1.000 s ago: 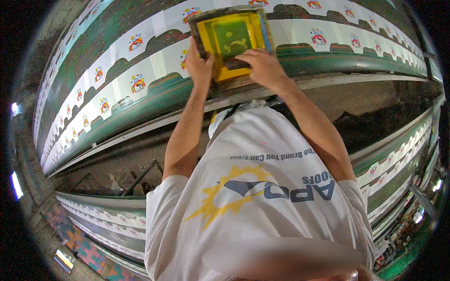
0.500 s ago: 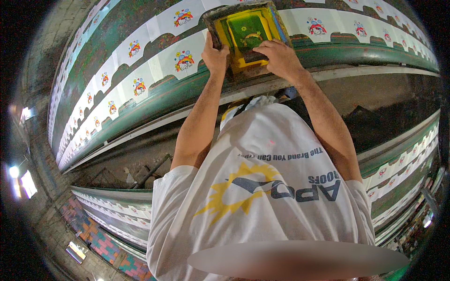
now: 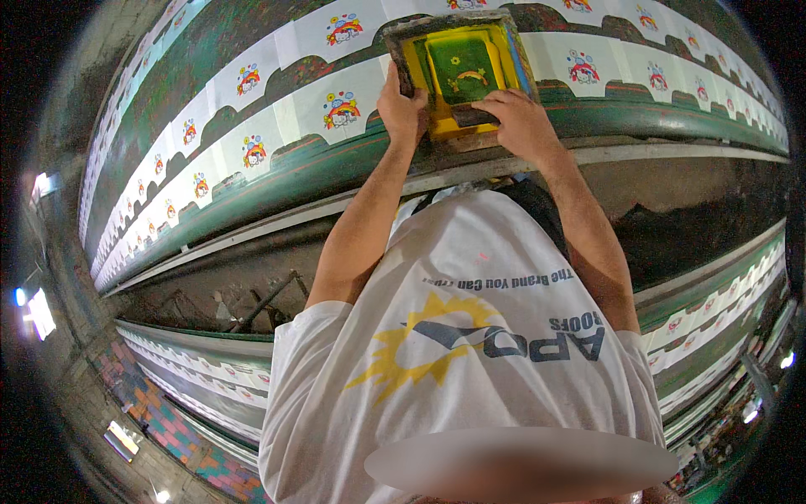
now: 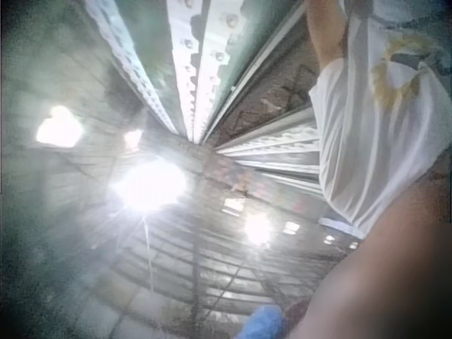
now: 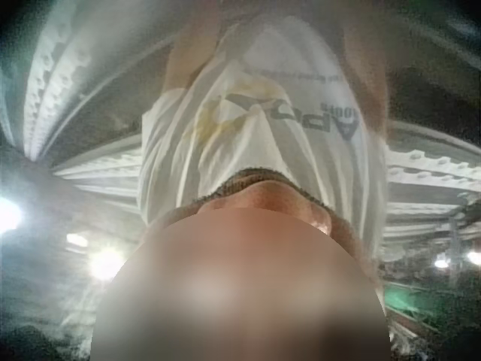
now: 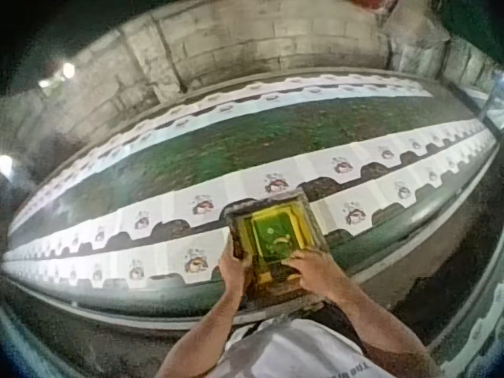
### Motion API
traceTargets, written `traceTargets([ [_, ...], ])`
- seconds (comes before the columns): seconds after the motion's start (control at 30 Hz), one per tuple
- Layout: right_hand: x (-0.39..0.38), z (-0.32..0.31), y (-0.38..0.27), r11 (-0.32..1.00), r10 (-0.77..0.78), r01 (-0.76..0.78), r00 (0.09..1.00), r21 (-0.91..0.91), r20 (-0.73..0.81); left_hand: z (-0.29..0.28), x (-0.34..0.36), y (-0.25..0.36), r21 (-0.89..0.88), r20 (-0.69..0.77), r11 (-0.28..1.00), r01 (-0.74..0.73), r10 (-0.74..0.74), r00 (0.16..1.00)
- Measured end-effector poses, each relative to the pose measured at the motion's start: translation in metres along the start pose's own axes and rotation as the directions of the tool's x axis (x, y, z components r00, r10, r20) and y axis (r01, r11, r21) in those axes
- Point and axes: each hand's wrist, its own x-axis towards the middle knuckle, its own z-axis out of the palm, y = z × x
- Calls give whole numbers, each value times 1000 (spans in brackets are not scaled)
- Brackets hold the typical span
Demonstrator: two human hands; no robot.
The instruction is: The person uses a squeegee to spread green ink across a screen-printing frame placed over a long roll of paper with cartoon graphics. They repeatedly pull the squeegee across the screen to transfer the ink onto the paper.
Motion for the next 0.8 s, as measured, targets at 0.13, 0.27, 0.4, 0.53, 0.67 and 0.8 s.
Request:
traceTargets([
  [0.13, 12, 13, 2, 998, -47, 41, 991, -52, -127, 1, -2, 5, -23, -12, 1000, 18, -18, 1000],
  [0.27, 53, 12, 15, 995, -78, 67, 982, -68, -172, -2, 0, 10, -15, 35, 999, -39, 39, 999],
  [0.4, 103, -3, 25, 995, -47, 37, 992, -91, -114, -7, 4, 22, 14, 84, 999, -41, 40, 996],
  [0.53, 142, -33, 38, 994, -77, 73, 996, -77, -38, -12, 0, 32, -12, 77, 1000, -18, 18, 997],
  [0.67, 165, -50, 40, 991, -50, 58, 996, -122, 71, -10, -1, 36, -45, 11, 999, -28, 29, 1000],
  [0.8, 173, -41, 40, 989, -45, 52, 997, -135, 58, -9, -2, 36, -45, 8, 999, -15, 16, 1000],
])
